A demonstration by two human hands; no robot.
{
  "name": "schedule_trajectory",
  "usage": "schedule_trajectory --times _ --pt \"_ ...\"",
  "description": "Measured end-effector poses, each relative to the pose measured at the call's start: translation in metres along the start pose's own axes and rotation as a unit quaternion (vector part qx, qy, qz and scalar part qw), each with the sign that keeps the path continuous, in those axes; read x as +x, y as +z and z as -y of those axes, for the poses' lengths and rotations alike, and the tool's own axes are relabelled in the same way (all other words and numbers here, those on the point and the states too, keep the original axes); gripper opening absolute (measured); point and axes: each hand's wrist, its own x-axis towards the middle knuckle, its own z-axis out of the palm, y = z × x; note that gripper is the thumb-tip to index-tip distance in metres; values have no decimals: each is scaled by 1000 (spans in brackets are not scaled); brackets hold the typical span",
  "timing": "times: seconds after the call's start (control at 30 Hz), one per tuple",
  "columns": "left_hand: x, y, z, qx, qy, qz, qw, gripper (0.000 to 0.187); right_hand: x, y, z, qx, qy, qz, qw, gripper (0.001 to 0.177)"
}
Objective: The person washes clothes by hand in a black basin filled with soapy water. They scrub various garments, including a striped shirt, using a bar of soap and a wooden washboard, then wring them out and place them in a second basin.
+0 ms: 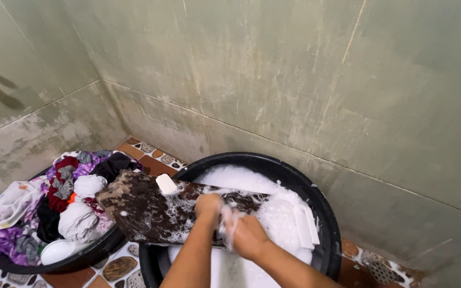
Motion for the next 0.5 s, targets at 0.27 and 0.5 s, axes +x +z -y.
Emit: schedule_trajectory --times 0.27,0.5 --pt "-4 -32 24 -356 -127 173 910 52 11 5 13 -33 -4 -1 999 34" --pt "-58 -93 5 -603 -32 352 715 46 32 -19 -6 537 236 113 802 37"
